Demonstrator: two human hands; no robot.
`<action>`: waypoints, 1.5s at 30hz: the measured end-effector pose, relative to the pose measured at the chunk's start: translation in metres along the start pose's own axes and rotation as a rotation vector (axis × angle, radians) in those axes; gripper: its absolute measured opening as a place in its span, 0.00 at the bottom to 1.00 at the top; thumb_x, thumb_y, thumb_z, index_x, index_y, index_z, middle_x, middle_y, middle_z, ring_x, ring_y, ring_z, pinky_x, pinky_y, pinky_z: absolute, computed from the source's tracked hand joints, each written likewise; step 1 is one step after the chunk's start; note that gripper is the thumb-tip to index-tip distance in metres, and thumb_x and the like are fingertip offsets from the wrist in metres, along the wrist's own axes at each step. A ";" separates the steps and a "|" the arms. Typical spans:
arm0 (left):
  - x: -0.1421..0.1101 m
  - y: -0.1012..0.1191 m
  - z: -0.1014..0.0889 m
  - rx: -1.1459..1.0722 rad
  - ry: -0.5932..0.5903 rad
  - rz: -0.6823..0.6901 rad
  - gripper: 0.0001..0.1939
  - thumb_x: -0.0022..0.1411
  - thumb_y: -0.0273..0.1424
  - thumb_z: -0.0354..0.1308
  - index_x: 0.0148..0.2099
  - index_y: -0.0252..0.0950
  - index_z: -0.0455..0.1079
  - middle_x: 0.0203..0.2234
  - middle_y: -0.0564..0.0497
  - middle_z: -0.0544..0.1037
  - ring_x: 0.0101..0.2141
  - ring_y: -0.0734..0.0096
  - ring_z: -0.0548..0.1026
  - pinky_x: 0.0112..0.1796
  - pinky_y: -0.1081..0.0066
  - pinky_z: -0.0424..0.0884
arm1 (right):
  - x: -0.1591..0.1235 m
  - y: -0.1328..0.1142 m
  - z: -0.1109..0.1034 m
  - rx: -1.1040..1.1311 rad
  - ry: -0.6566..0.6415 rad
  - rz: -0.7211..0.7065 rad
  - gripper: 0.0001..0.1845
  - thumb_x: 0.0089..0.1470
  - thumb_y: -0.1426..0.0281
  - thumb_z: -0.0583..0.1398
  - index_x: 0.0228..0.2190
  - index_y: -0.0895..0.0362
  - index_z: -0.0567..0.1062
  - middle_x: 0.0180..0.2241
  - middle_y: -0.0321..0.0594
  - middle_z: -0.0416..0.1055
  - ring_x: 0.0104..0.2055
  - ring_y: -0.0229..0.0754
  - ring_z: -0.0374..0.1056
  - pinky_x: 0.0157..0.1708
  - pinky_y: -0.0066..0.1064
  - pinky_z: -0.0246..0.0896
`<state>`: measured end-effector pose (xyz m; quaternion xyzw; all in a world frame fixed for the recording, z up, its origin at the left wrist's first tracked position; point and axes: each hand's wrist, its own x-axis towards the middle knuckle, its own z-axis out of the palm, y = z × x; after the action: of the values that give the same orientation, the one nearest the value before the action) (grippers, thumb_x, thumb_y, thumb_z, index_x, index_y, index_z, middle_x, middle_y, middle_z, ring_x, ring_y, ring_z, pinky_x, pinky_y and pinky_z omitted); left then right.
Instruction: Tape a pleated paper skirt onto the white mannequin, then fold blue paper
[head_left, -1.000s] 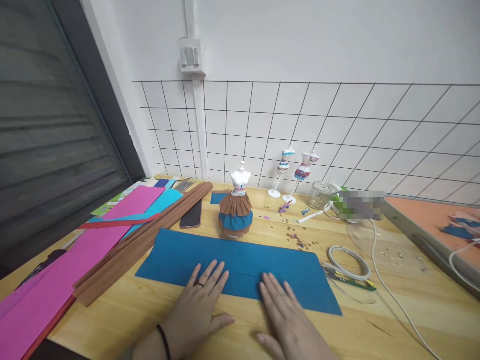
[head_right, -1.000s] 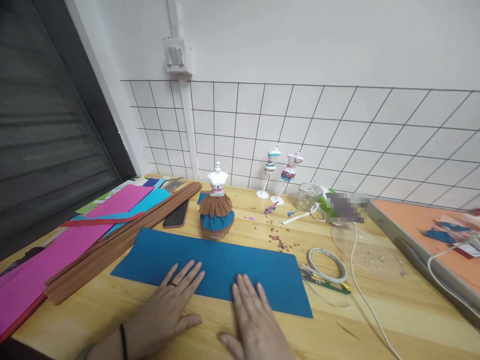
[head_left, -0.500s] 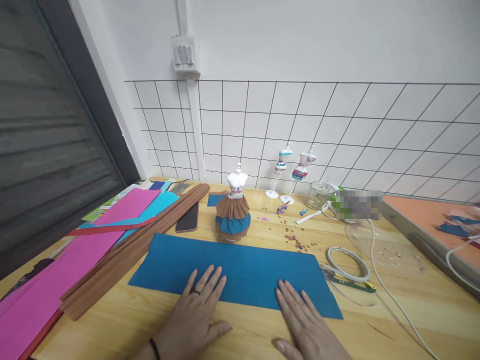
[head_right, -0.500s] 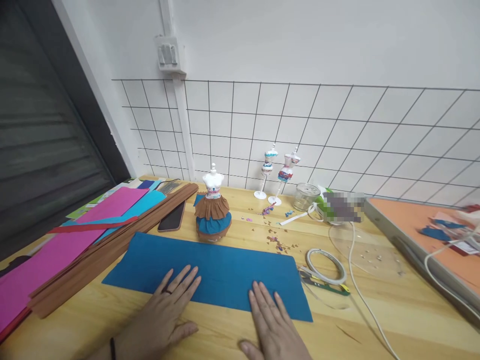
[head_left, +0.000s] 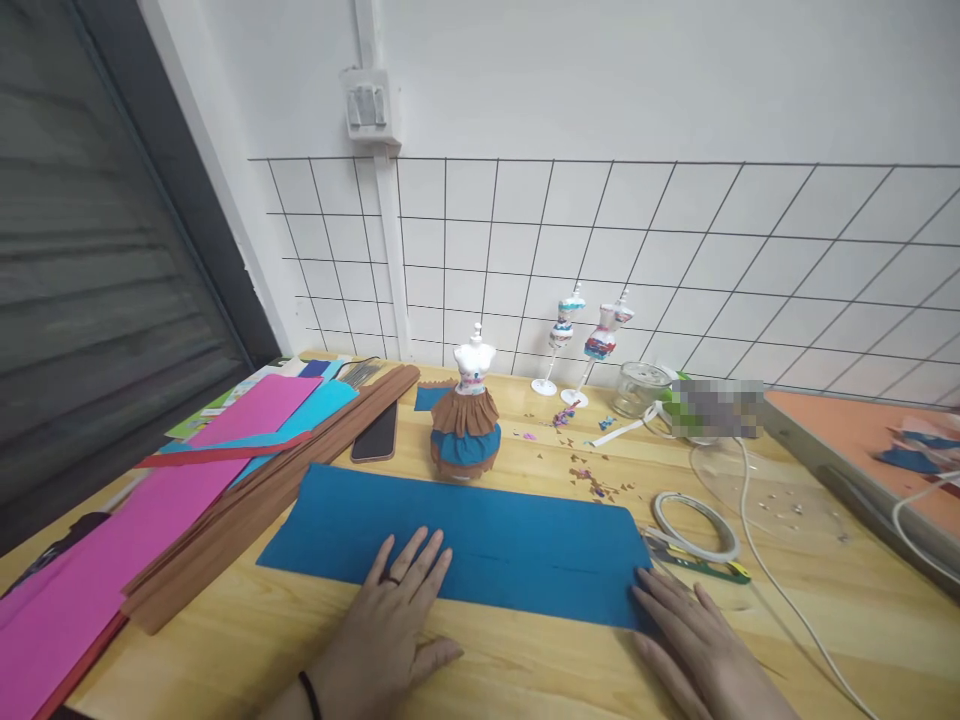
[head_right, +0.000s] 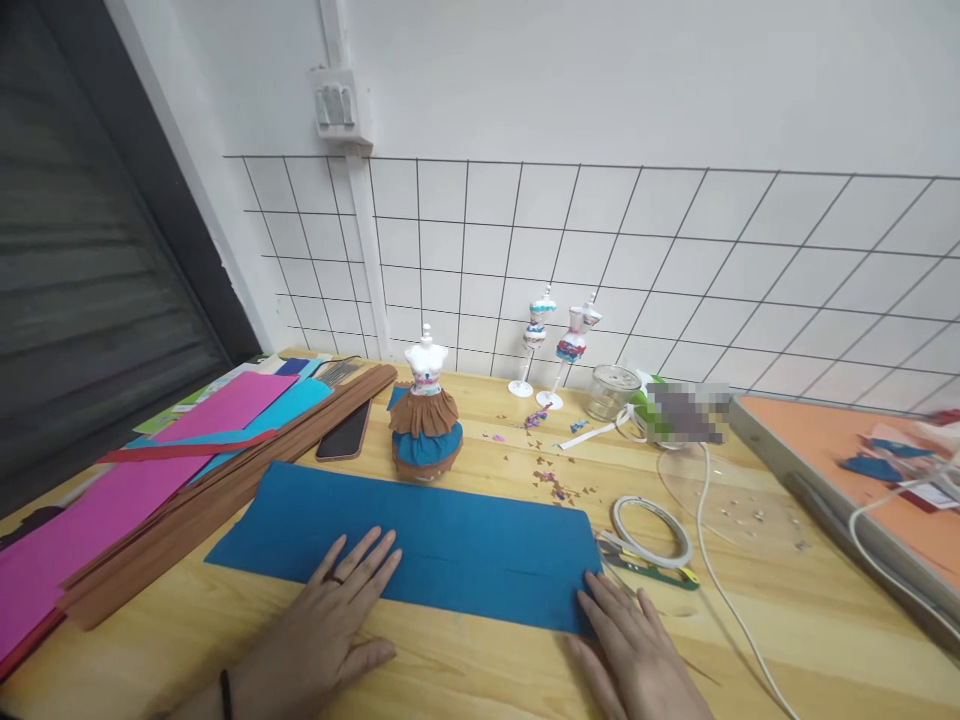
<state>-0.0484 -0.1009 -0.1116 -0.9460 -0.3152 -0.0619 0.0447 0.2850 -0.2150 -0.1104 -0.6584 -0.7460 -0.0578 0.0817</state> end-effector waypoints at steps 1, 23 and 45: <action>0.000 0.001 -0.001 -0.002 -0.003 -0.005 0.34 0.60 0.49 0.38 0.63 0.40 0.37 0.59 0.48 0.54 0.58 0.60 0.53 0.55 0.58 0.49 | 0.004 -0.001 0.000 0.031 0.023 0.005 0.22 0.54 0.58 0.51 0.43 0.58 0.74 0.49 0.49 0.68 0.50 0.57 0.63 0.49 0.56 0.58; 0.002 0.003 -0.005 -0.037 -0.062 -0.039 0.34 0.60 0.49 0.38 0.63 0.39 0.40 0.60 0.47 0.53 0.59 0.59 0.51 0.55 0.55 0.48 | 0.057 -0.005 0.001 0.418 -0.081 -0.026 0.10 0.52 0.64 0.55 0.36 0.52 0.71 0.39 0.43 0.70 0.40 0.46 0.67 0.40 0.36 0.63; -0.002 0.004 -0.003 -0.038 -0.050 -0.046 0.34 0.60 0.50 0.37 0.63 0.39 0.38 0.61 0.48 0.50 0.59 0.60 0.48 0.55 0.55 0.47 | 0.049 0.010 0.009 0.488 -0.093 0.051 0.12 0.54 0.64 0.52 0.33 0.53 0.74 0.34 0.42 0.75 0.36 0.46 0.71 0.36 0.33 0.67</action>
<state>-0.0476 -0.1058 -0.1086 -0.9403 -0.3368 -0.0451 0.0175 0.2886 -0.1646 -0.1098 -0.6397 -0.7240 0.1565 0.2050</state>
